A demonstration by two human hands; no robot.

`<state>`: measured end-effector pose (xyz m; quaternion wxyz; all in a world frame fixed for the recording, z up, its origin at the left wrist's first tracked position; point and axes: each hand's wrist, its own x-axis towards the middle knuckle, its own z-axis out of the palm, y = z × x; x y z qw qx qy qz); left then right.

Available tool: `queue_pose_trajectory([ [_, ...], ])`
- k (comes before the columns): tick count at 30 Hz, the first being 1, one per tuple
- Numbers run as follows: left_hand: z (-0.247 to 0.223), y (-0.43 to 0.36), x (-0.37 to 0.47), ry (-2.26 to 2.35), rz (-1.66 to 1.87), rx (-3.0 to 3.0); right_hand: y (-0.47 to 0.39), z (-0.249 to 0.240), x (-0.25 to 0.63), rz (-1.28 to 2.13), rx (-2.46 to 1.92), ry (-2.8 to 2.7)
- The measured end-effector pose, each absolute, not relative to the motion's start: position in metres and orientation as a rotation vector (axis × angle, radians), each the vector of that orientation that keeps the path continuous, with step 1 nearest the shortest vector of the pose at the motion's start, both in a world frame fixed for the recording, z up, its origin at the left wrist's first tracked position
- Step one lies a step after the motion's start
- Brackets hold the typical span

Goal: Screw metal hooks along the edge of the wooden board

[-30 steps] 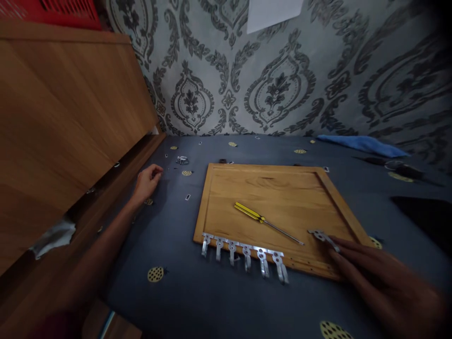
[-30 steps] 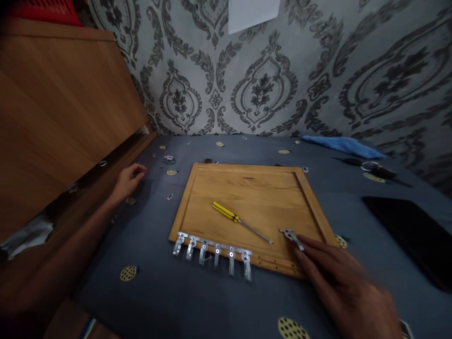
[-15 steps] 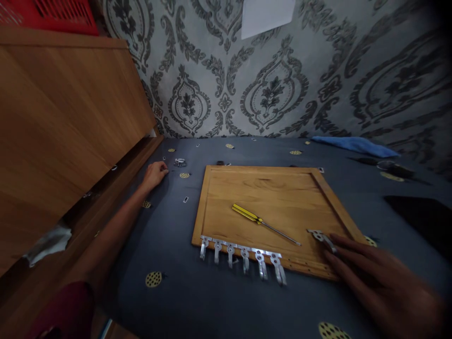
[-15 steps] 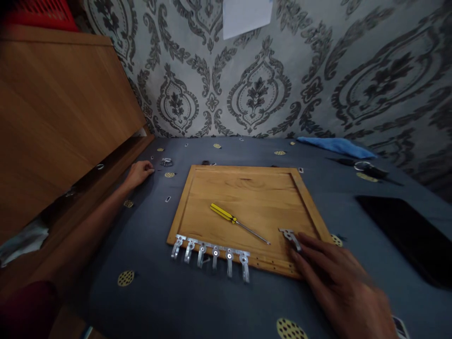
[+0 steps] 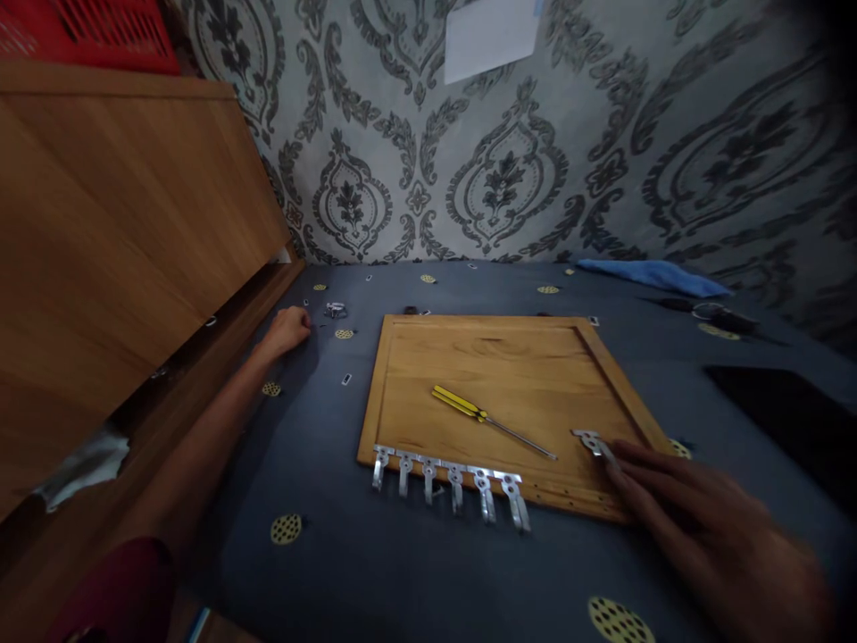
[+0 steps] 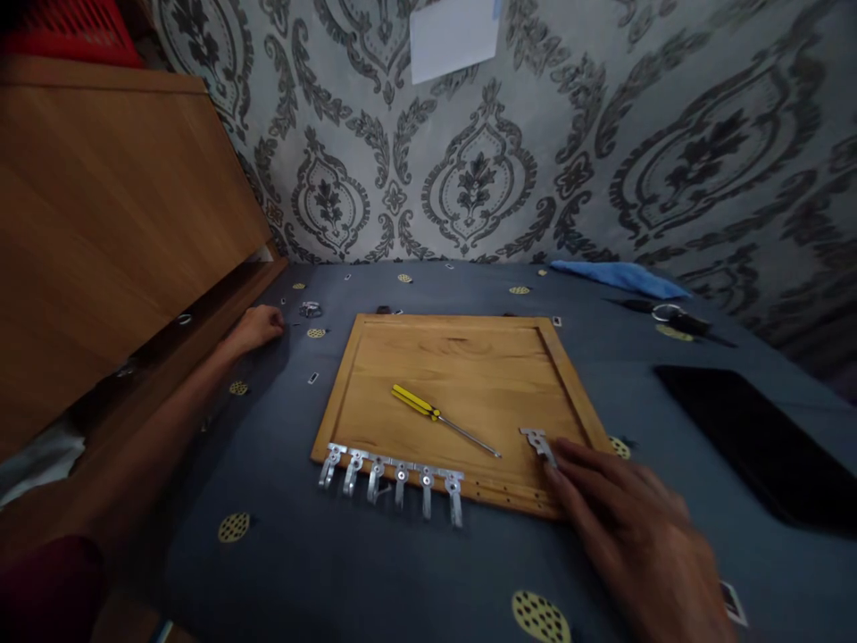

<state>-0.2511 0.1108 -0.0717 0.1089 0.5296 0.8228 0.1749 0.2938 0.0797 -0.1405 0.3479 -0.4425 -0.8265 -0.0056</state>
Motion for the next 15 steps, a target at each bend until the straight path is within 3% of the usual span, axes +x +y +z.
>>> queue_pose_trajectory([
  [8, -0.061, 0.075, -0.249, 2.217, 0.901, 1.318, 0.079, -0.143, 0.298, 0.072, -1.194, -2.143],
  [15, -0.054, 0.051, -0.193, 1.876, 1.088, 1.297, 0.061, -0.112, 0.283, -0.098, -1.201, -2.072],
])
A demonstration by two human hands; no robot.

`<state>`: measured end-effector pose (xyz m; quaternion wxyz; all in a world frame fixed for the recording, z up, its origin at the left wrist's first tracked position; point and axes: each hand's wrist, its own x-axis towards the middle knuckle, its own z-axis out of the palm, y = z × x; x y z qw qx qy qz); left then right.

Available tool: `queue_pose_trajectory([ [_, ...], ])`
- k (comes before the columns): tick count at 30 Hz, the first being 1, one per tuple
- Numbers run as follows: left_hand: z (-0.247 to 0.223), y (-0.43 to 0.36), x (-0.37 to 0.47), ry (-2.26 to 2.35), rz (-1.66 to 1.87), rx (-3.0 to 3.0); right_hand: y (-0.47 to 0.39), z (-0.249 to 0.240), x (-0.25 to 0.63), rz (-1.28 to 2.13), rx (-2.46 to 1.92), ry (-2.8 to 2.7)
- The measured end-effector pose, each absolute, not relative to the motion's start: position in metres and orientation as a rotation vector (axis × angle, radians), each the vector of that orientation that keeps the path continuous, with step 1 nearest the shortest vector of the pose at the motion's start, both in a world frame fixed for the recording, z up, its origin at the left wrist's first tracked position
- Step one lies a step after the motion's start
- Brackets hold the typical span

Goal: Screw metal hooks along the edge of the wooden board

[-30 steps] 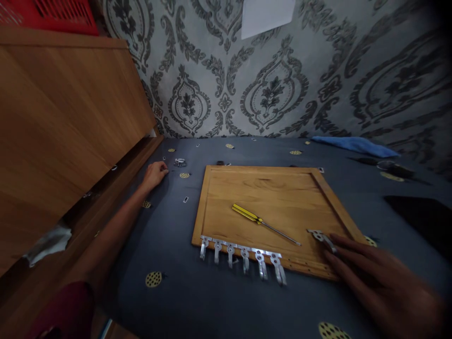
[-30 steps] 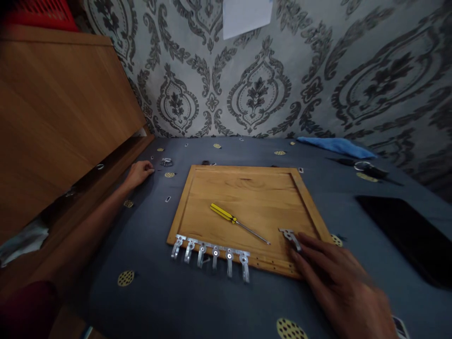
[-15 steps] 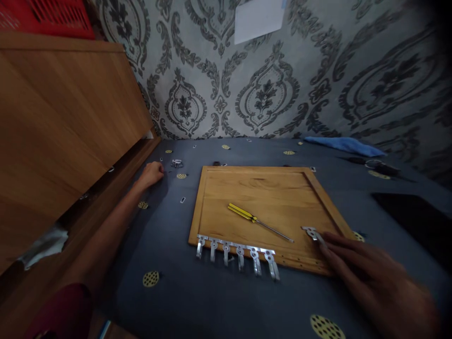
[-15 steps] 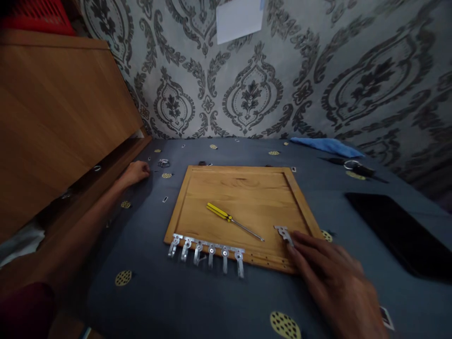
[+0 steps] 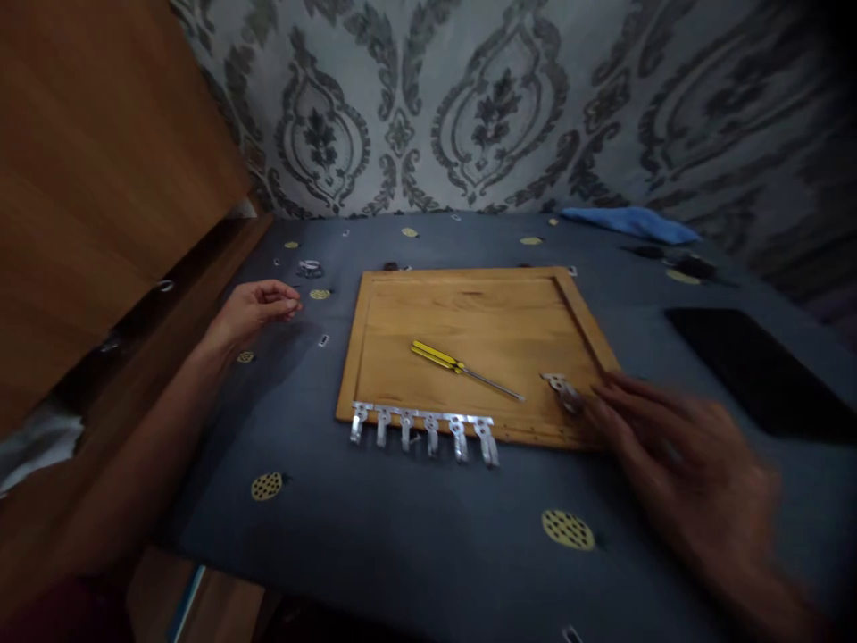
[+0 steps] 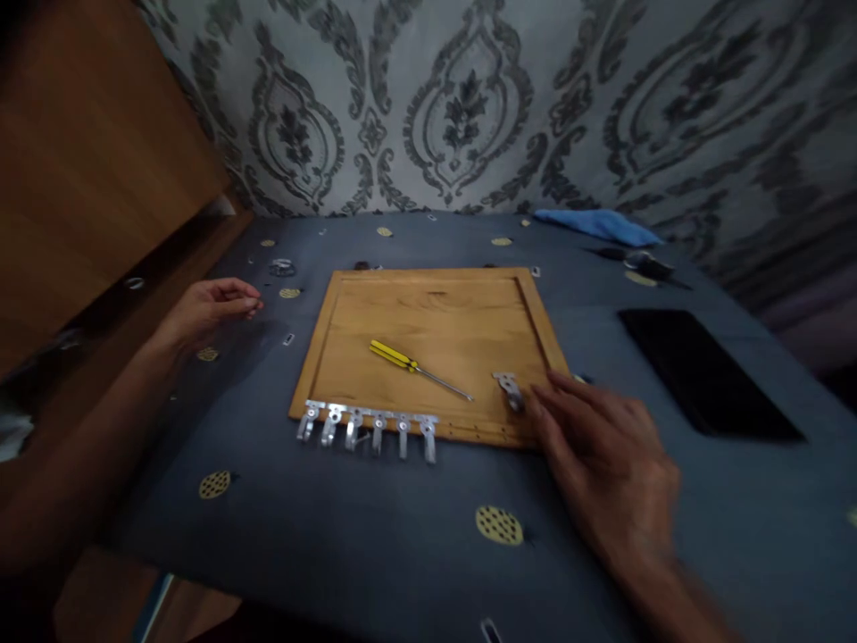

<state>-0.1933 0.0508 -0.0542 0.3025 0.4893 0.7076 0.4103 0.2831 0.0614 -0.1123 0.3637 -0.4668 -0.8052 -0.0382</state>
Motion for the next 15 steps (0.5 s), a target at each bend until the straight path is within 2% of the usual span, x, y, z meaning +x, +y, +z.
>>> queue_pose_trajectory([
  [7, -0.038, 0.045, -0.099, 1.487, 1.044, 1.348, 0.042, -0.093, 0.263, 0.062, -0.990, -2.083],
  [15, -0.014, 0.028, -0.010, 1.251, 0.906, 1.495, 0.027, -0.079, 0.238, 0.650, -0.761, -2.041],
])
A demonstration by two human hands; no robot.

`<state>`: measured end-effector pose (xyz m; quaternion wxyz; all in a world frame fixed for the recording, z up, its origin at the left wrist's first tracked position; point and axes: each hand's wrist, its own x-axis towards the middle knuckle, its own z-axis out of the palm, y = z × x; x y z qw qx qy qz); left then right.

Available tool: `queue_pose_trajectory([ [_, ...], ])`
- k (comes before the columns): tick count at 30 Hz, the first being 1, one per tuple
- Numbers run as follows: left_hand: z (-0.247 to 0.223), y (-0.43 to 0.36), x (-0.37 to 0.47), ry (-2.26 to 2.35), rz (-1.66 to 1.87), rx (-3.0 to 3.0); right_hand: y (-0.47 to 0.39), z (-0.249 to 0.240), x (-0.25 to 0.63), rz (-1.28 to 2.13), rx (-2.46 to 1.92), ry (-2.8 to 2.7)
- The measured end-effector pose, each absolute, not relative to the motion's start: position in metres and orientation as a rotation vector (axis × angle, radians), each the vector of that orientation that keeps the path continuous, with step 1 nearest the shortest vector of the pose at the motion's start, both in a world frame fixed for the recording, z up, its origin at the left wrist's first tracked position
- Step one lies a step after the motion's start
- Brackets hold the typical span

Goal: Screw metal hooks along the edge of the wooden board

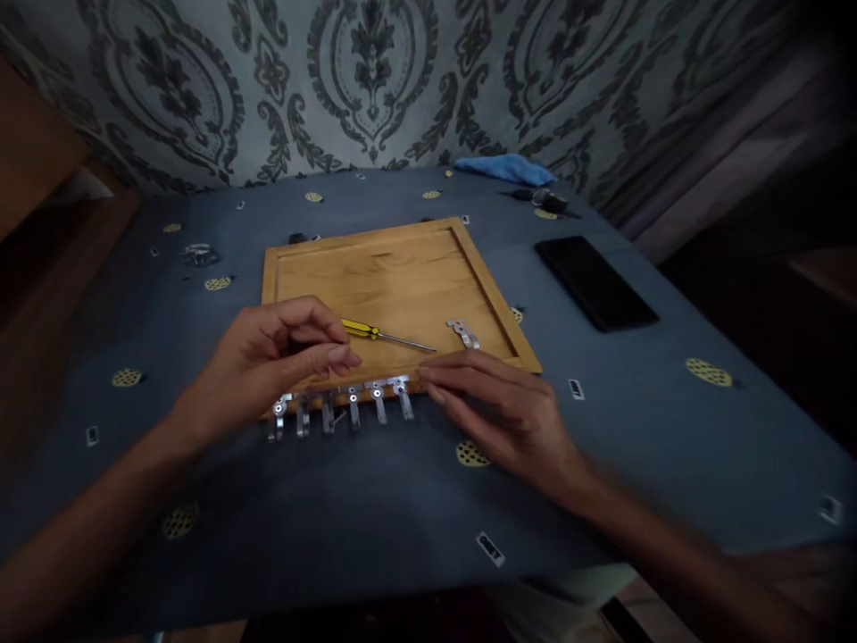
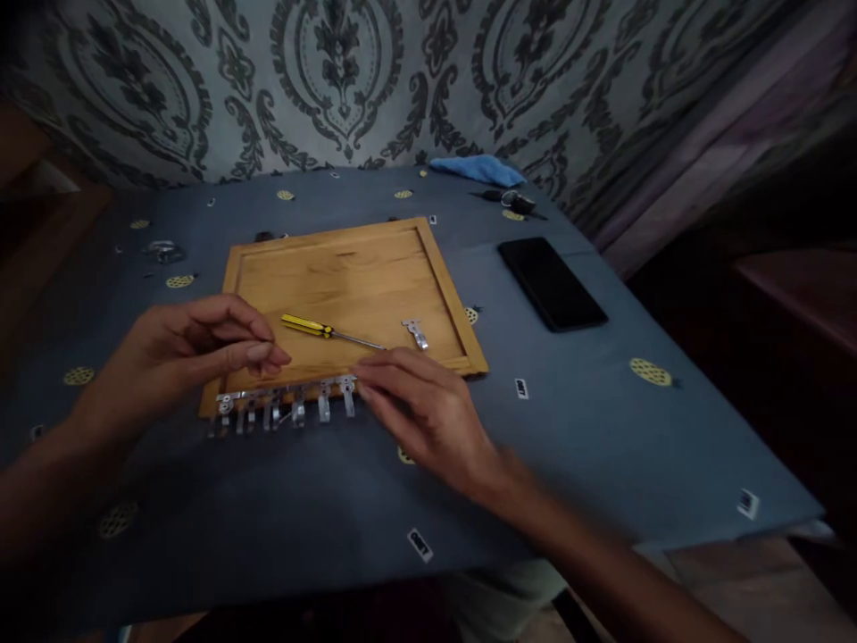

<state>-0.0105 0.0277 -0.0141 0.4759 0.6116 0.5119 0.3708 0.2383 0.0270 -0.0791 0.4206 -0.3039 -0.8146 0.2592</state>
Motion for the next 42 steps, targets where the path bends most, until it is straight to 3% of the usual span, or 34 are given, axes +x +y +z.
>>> queue_pose_trajectory([
  [8, -0.013, 0.029, 0.022, 1.136, 0.972, 1.624, 0.032, -0.054, 0.223, 1.589, -0.708, -1.541],
  [13, -0.020, 0.030, 0.024, 1.122, 0.982, 1.716, 0.039, -0.063, 0.219, 1.870, -0.603, -1.205],
  [26, -0.008, 0.026, 0.034, 1.072, 0.802, 2.522, 0.048, -0.064, 0.224, 2.002, -0.739, -1.141],
  [42, -0.016, 0.020, 0.034, 1.146, 0.748, 2.748, 0.048, -0.069, 0.227, 2.051, -0.651, -1.153],
])
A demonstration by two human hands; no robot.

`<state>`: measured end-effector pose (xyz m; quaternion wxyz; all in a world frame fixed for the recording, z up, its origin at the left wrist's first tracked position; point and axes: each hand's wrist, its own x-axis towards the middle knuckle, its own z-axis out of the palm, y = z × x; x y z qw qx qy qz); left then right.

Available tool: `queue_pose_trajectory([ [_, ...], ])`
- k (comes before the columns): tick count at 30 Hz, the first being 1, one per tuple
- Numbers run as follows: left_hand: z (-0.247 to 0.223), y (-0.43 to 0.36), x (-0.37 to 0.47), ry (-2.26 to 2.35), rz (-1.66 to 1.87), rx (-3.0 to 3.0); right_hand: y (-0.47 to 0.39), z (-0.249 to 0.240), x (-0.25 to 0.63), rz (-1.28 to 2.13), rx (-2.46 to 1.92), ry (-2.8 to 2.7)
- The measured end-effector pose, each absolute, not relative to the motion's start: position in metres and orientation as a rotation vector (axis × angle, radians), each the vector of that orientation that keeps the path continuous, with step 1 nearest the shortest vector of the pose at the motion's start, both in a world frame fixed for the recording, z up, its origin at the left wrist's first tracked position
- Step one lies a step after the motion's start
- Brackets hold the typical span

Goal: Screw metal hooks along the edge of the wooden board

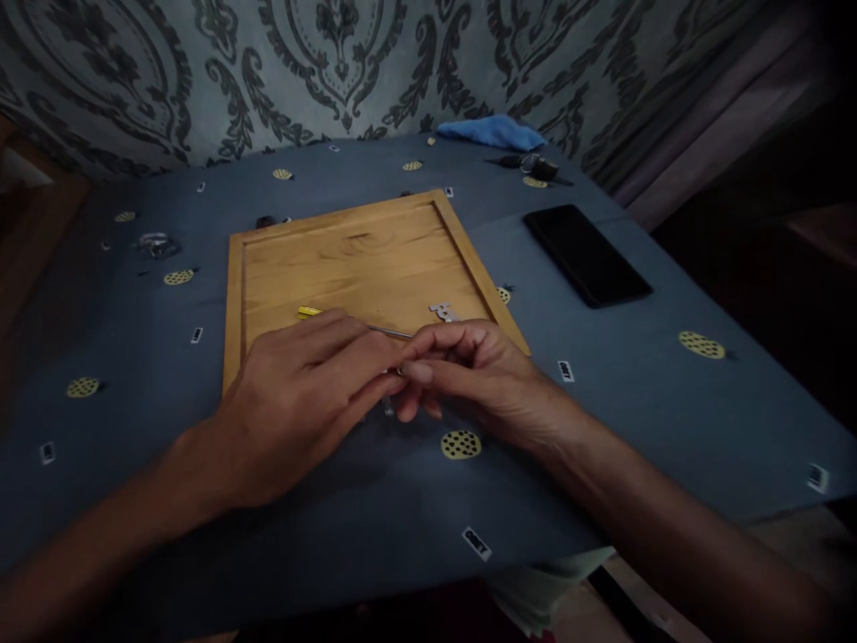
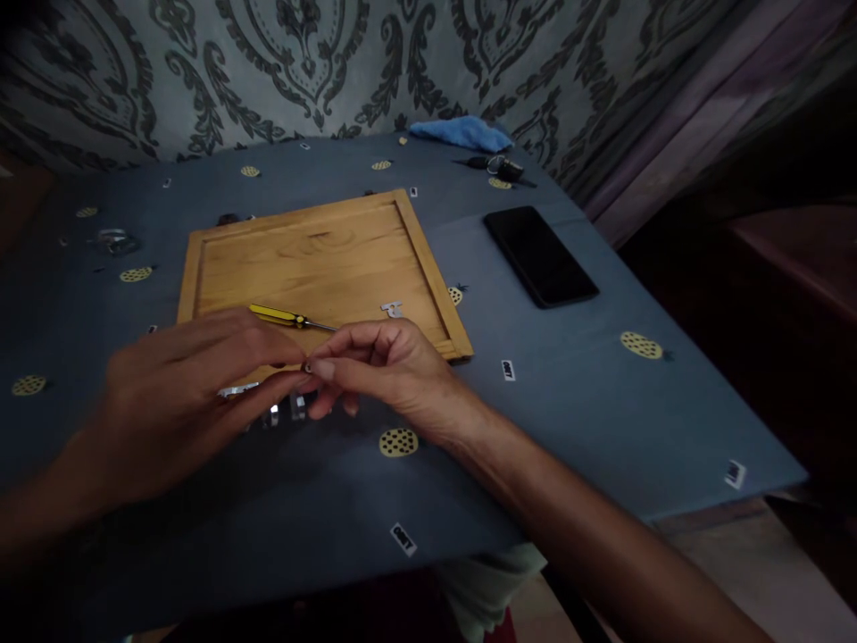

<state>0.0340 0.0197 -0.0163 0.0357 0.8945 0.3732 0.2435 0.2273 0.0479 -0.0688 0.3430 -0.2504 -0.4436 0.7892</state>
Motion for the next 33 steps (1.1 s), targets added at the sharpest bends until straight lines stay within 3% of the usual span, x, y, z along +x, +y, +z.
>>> queue_pose_trajectory([
  [10, -0.015, 0.021, 0.035, 1.125, 0.670, 2.915, 0.047, -0.077, 0.228, 1.970, -0.650, -1.111],
  [24, -0.029, 0.019, 0.027, 1.225, 0.777, 2.420, 0.037, -0.069, 0.224, 1.596, -0.872, -1.374],
  [33, -0.053, 0.002, 0.008, 1.394, 0.511, 2.356, 0.044, -0.082, 0.237, 1.428, -1.074, -1.705],
])
